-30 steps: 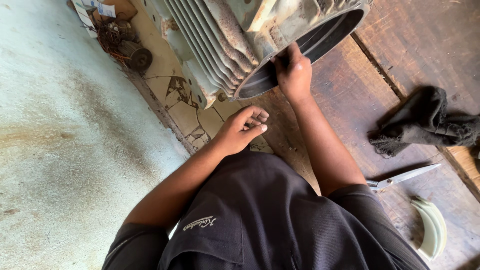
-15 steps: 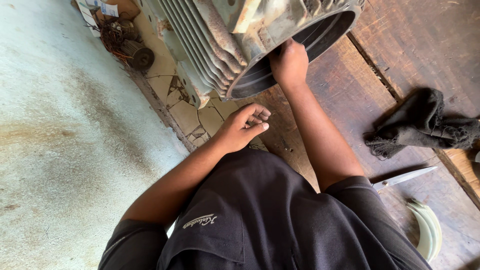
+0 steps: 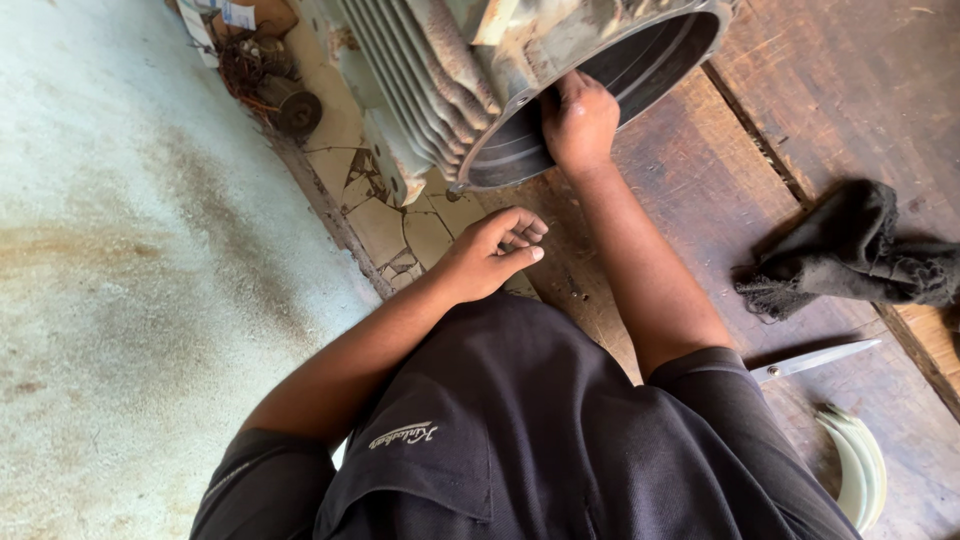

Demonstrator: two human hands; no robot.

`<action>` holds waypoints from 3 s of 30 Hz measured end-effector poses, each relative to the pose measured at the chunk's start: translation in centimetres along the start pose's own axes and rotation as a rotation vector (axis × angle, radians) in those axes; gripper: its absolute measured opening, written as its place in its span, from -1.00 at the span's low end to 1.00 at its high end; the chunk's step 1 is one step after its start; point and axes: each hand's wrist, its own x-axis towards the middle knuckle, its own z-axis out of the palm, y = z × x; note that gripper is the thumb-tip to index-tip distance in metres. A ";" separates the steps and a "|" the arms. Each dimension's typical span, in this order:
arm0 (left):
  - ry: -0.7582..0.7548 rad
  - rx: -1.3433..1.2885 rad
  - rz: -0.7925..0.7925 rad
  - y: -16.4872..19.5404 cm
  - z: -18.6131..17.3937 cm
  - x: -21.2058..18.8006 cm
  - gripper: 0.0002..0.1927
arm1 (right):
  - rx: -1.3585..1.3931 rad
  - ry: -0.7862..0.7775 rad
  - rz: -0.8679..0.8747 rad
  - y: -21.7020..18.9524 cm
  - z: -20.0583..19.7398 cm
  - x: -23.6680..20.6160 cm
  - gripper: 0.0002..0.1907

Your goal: The person fits curved white liner strips into the bore of a disassembled electric motor housing on a workbench. They pick up a strip, bend and shape it by hand, insert it into the housing opening, and press it into place, repeating with additional strips; scissors and a cloth lie on the bench.

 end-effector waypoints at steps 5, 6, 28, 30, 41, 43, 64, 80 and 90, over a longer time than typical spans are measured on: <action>0.003 -0.018 0.010 0.4 0.2 -0.1 -0.73 | -0.050 0.001 -0.071 0.3 0.6 0.4 -0.84; -0.001 -0.007 -0.033 0.5 0.1 -0.1 -0.73 | -0.059 0.011 -0.106 0.3 0.6 0.5 -0.85; 0.011 0.051 -0.014 1.9 -0.2 -0.8 -0.70 | -0.010 0.001 -0.076 -0.8 -0.4 0.9 -0.81; 0.019 0.053 -0.021 1.9 -0.4 -1.1 -0.69 | -0.008 0.004 -0.071 -0.8 -0.4 1.0 -0.82; 0.026 0.071 0.011 1.7 -0.4 -2.6 -0.72 | -0.041 0.015 -0.032 -1.1 -0.4 1.0 -0.78; 0.018 0.075 0.014 1.9 -0.5 -2.8 -0.71 | -0.025 0.043 -0.084 -1.1 -0.7 0.7 -0.74; 0.016 -0.404 0.584 1.6 -22.6 -7.0 -0.91 | 0.144 0.030 -0.444 -30.0 0.1 -0.2 -0.74; -0.295 -0.543 0.476 -5.8 -43.5 9.7 -0.87 | -0.293 -0.105 -0.079 -36.2 16.9 14.8 -0.50; -0.490 -0.584 0.234 -10.3 -44.3 23.8 -0.90 | -0.392 -0.176 0.175 -32.8 21.1 23.5 -0.40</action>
